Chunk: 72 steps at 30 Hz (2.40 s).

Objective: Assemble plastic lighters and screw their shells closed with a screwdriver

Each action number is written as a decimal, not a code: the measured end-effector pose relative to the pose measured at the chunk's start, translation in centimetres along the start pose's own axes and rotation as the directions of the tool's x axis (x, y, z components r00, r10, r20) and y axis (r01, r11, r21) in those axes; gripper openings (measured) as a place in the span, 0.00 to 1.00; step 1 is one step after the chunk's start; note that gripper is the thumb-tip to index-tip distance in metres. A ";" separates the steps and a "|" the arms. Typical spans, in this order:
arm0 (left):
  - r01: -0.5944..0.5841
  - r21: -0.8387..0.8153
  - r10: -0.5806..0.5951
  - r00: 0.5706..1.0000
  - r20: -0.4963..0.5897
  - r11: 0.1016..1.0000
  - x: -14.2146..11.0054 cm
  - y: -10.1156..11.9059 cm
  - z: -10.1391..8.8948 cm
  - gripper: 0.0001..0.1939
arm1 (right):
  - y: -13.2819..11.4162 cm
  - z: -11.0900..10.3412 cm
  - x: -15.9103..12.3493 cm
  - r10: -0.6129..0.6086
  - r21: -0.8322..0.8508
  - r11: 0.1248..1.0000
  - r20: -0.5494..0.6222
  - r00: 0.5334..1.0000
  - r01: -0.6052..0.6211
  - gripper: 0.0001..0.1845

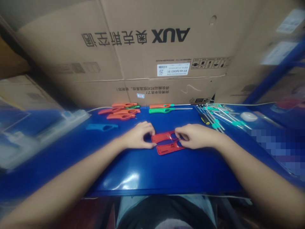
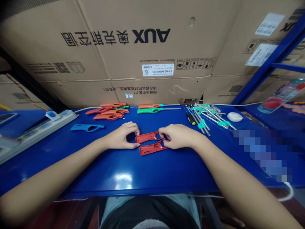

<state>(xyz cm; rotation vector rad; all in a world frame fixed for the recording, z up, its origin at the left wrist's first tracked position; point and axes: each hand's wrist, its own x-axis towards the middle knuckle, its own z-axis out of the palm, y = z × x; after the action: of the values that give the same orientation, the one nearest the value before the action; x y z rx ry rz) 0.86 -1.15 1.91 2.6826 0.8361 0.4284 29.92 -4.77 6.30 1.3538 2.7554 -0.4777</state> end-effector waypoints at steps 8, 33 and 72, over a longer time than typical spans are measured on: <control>-0.002 -0.039 0.001 1.000 -0.010 0.999 0.1 -0.2 0.2 0.16 | 0.2 0.7 0.3 -0.103 -0.017 0.995 -0.086 0.991 0.102 0.06; -0.015 0.024 0.017 0.997 -0.081 1.000 0.0 0.0 0.1 0.16 | -0.5 0.1 -0.2 -0.115 0.085 0.989 -0.030 0.993 0.118 0.03; -0.144 0.118 0.146 0.989 -0.012 0.983 0.0 2.4 -0.3 0.17 | 0.1 0.4 0.2 -0.110 -0.007 0.994 -0.074 0.991 0.110 0.03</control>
<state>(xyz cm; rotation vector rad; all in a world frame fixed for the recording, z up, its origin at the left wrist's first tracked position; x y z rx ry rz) 1.91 -2.97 3.06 2.8634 0.6937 0.4544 29.80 -4.66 5.91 1.2490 2.9017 -0.4369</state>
